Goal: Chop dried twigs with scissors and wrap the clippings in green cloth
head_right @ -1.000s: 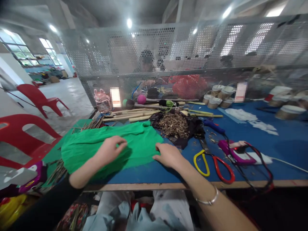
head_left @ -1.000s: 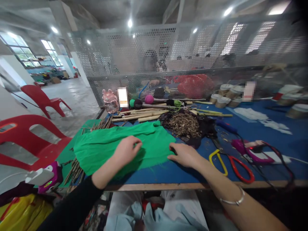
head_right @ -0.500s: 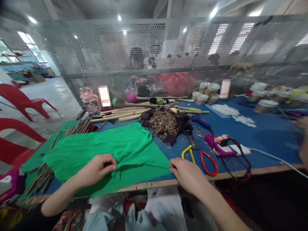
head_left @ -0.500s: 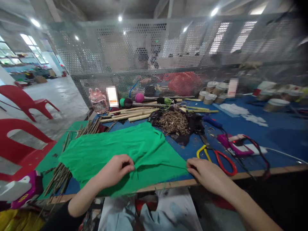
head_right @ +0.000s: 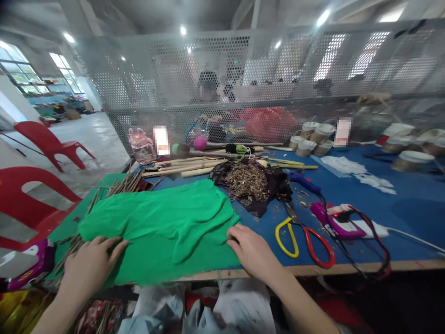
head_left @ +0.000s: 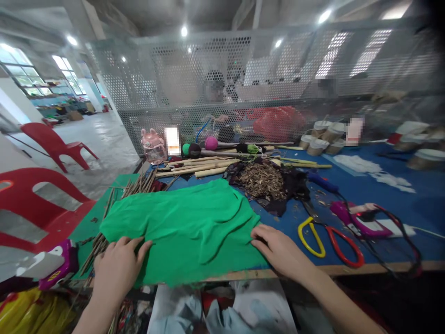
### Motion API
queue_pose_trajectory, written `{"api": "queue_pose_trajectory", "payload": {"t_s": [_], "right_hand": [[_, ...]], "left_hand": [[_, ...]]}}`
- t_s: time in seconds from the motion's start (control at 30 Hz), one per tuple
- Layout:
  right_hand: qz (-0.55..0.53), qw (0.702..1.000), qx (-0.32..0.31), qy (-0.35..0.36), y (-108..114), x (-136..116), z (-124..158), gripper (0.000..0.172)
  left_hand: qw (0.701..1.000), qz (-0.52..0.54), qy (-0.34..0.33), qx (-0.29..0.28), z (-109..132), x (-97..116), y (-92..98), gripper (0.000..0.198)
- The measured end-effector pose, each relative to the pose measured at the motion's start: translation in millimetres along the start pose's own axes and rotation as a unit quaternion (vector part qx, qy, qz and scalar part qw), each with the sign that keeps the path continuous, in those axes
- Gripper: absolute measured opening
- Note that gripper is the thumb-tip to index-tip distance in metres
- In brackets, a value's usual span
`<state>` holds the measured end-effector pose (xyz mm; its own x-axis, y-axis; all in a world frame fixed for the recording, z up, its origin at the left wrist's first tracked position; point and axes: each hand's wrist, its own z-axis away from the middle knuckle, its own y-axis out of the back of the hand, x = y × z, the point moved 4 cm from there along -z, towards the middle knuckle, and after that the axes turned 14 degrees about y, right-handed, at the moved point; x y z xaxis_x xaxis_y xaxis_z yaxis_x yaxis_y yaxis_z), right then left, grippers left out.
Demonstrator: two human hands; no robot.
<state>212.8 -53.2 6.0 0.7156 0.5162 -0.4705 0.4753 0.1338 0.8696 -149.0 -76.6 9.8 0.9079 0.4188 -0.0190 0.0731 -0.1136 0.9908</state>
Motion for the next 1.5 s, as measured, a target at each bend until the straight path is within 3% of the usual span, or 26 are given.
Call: {"api": "queue_pose_trajectory", "payload": {"t_s": [0.1, 0.17, 0.2, 0.3, 0.33, 0.4, 0.47, 0.57, 0.8, 0.87, 1.0, 1.07, 1.13, 1.2, 1.27, 1.37, 1.43, 1.5], "right_hand": [[-0.067, 0.997, 0.031, -0.006, 1.2, 1.6, 9.6, 0.017], [-0.082, 0.994, 0.063, -0.024, -2.0, 5.8, 15.4, 0.015], [-0.087, 0.992, 0.080, -0.033, -4.6, 8.4, 17.7, 0.014], [-0.109, 0.985, 0.125, -0.054, -12.3, 15.8, 23.6, 0.013], [-0.116, 0.982, 0.137, -0.058, -14.1, 17.8, 25.5, 0.013], [-0.132, 0.976, 0.158, -0.063, -16.0, 20.9, 29.0, 0.014], [-0.147, 0.971, 0.175, -0.067, -16.5, 23.1, 31.7, 0.016], [-0.158, 0.967, 0.192, -0.060, -16.0, 24.6, 32.6, 0.019], [-0.135, 0.967, 0.210, -0.049, -18.3, 24.6, 30.8, 0.016], [-0.125, 0.965, 0.225, -0.055, -17.7, 24.8, 33.0, 0.014], [-0.097, 0.944, 0.310, -0.064, -10.6, 25.8, 41.2, 0.012], [-0.067, 0.937, 0.339, -0.059, -6.5, 23.5, 42.4, 0.013], [-0.019, 0.954, 0.299, -0.034, -5.9, 17.1, 36.8, 0.019], [0.048, 0.975, 0.216, -0.021, -8.3, 11.0, 28.9, 0.025], [0.115, 0.980, 0.157, -0.049, -9.0, 11.3, 25.6, 0.026], [0.163, 0.969, 0.152, -0.105, -1.2, 20.8, 29.5, 0.034], [0.158, 0.969, 0.168, -0.085, 7.9, 23.9, 28.5, 0.039], [0.140, 0.973, 0.180, -0.020, 17.9, 17.8, 15.4, 0.044]], "left_hand": [[1.000, 0.000, -0.017, -0.007, -16.4, 34.1, 28.4, 0.045], [0.991, 0.067, -0.111, -0.007, -29.4, 86.0, 41.6, 0.044], [0.976, 0.103, -0.189, -0.017, -33.1, 117.8, 43.1, 0.042], [0.895, 0.141, -0.408, -0.109, -30.0, 203.4, 23.1, 0.045], [0.886, 0.123, -0.426, -0.136, -28.9, 220.4, 10.7, 0.048], [0.903, 0.093, -0.393, -0.145, -31.1, 234.8, -13.2, 0.058], [0.926, 0.079, -0.343, -0.141, -35.1, 230.8, -31.3, 0.064], [0.957, 0.069, -0.254, -0.123, -44.5, 214.2, -43.6, 0.069], [0.988, 0.046, -0.111, -0.092, -60.2, 203.7, -34.8, 0.070], [0.986, 0.046, -0.141, -0.080, -58.2, 207.0, -27.0, 0.067], [0.944, 0.058, -0.295, -0.134, -41.2, 219.8, -23.0, 0.071], [0.935, 0.052, -0.321, -0.144, -35.0, 223.5, -25.8, 0.073], [0.933, 0.055, -0.328, -0.136, -31.8, 227.1, -27.9, 0.072], [0.930, 0.068, -0.335, -0.136, -29.1, 229.7, -26.6, 0.072], [0.929, 0.096, -0.333, -0.130, -27.1, 225.0, -17.7, 0.071], [0.939, 0.173, -0.290, -0.060, -28.0, 185.2, 10.3, 0.063], [0.947, 0.224, -0.232, 0.010, -30.9, 132.1, 28.7, 0.052], [0.962, 0.241, -0.100, 0.079, -34.5, 63.9, 37.5, 0.045]]}}
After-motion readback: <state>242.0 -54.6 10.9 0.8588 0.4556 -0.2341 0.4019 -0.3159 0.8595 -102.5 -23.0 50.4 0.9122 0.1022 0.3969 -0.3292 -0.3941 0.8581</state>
